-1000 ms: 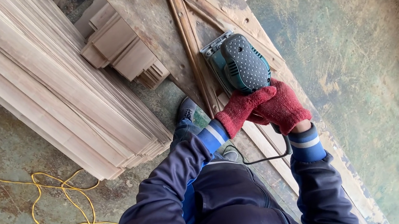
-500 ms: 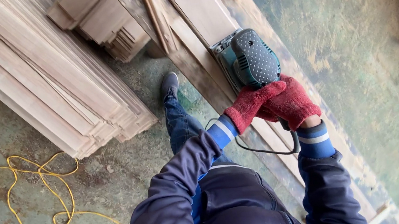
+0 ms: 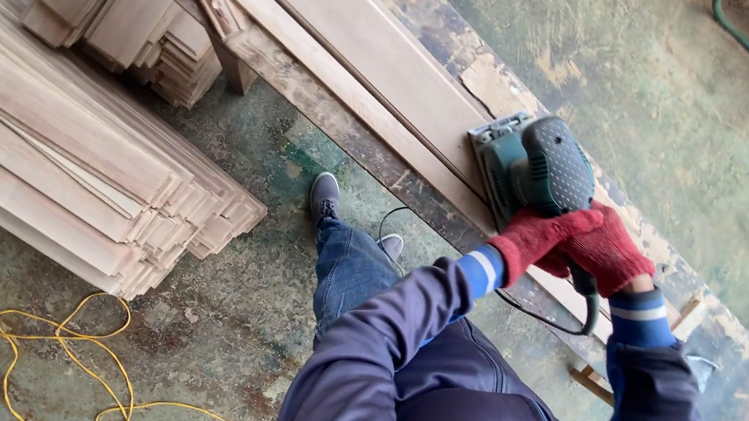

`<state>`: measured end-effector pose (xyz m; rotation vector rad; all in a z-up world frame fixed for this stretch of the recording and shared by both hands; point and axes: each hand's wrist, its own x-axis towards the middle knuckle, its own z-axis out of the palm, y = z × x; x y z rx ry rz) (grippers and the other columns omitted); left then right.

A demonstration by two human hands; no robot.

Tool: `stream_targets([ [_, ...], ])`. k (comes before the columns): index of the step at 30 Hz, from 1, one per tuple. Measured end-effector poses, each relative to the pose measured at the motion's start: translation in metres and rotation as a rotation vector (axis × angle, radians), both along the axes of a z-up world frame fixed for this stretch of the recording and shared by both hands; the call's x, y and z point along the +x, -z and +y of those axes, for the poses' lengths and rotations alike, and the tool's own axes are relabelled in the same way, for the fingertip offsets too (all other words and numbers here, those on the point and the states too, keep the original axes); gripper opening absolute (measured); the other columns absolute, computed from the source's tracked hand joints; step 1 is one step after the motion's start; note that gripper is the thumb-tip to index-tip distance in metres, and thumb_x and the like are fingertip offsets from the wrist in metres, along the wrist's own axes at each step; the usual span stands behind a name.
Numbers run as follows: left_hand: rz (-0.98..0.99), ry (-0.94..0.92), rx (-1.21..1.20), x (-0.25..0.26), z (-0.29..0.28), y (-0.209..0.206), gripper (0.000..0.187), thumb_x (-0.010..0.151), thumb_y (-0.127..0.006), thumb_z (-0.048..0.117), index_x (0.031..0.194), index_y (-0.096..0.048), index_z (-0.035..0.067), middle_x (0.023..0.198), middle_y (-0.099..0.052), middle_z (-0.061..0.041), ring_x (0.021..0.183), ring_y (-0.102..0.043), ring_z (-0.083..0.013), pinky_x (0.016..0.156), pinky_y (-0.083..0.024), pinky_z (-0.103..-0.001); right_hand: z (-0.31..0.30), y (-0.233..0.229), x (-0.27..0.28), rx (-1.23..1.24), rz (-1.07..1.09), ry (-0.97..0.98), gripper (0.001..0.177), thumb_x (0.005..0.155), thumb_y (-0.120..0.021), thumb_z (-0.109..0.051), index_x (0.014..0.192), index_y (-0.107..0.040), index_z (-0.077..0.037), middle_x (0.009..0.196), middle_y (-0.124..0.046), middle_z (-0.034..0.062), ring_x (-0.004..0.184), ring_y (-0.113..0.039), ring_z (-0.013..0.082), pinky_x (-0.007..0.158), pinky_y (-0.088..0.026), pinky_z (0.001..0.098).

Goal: Sanding a piece of wood using both an orbital sander and a sanding block.

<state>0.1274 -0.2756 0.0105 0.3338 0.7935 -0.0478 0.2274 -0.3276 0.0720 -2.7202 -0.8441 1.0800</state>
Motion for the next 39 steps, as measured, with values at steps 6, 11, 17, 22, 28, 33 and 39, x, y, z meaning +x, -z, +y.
stream_targets([
  [6,0.016,0.149,-0.047,0.013,-0.023,-0.009,0.078,0.061,-0.094,0.043,0.113,-0.069,-0.009,0.096,-0.071,-0.033,0.084,-0.071,-0.0487,0.072,-0.064,-0.053,-0.05,0.022,0.033,-0.001,-0.017,0.044,0.034,0.089,-0.064,-0.026,0.091,-0.074,0.007,0.063,-0.067,0.0268,0.074,-0.07,0.0378,0.065,-0.055,0.0544],
  [11,-0.031,0.165,-0.068,0.007,-0.002,-0.007,0.081,0.061,-0.094,0.032,0.12,-0.063,-0.013,0.1,-0.07,-0.035,0.085,-0.07,-0.0517,0.074,-0.062,-0.06,-0.028,0.011,0.023,0.152,0.199,0.056,0.02,0.081,-0.073,-0.006,0.097,-0.069,0.004,0.077,-0.068,0.0141,0.066,-0.057,0.0218,0.055,-0.048,0.0361],
  [17,-0.032,-0.038,-0.079,-0.01,0.045,0.019,0.076,0.068,-0.095,0.046,0.115,-0.066,-0.006,0.095,-0.072,-0.029,0.081,-0.073,-0.0448,0.073,-0.065,-0.057,0.052,0.013,-0.003,-0.097,-0.038,-0.127,0.049,0.092,-0.06,-0.03,0.097,-0.073,0.018,0.075,-0.07,0.0359,0.093,-0.07,0.0521,0.078,-0.054,0.0542],
  [22,-0.002,-0.209,-0.06,-0.046,0.109,0.018,0.073,0.065,-0.099,0.039,0.112,-0.067,-0.006,0.092,-0.074,-0.027,0.076,-0.074,-0.0428,0.069,-0.066,-0.057,0.118,0.032,-0.016,0.065,0.092,-0.162,0.035,0.082,-0.074,-0.042,0.083,-0.07,-0.007,0.066,-0.065,0.0152,0.075,-0.07,0.0377,0.072,-0.055,0.0466],
  [28,0.017,-0.288,-0.04,-0.087,0.196,0.016,0.074,0.061,-0.101,0.032,0.111,-0.066,-0.009,0.089,-0.072,-0.029,0.071,-0.073,-0.0463,0.061,-0.066,-0.057,0.217,0.015,-0.071,0.104,0.117,-0.218,0.034,0.086,-0.061,-0.037,0.089,-0.07,-0.005,0.07,-0.065,0.019,0.079,-0.069,0.0408,0.073,-0.055,0.048],
  [33,0.046,-0.413,0.004,-0.121,0.266,0.018,0.077,0.062,-0.1,0.032,0.116,-0.064,-0.01,0.093,-0.07,-0.033,0.071,-0.072,-0.0508,0.06,-0.065,-0.059,0.294,0.023,-0.107,0.127,0.086,-0.307,0.032,0.087,-0.059,-0.036,0.092,-0.071,-0.007,0.071,-0.067,0.0207,0.081,-0.071,0.0433,0.074,-0.054,0.0525],
  [39,0.074,-0.539,0.072,-0.161,0.339,0.012,0.083,0.062,-0.096,0.039,0.121,-0.064,-0.01,0.1,-0.069,-0.036,0.078,-0.072,-0.0524,0.064,-0.065,-0.055,0.384,0.012,-0.149,0.193,0.092,-0.475,0.033,0.088,-0.061,-0.029,0.101,-0.073,-0.001,0.081,-0.071,0.0255,0.091,-0.071,0.0491,0.083,-0.054,0.0573],
])
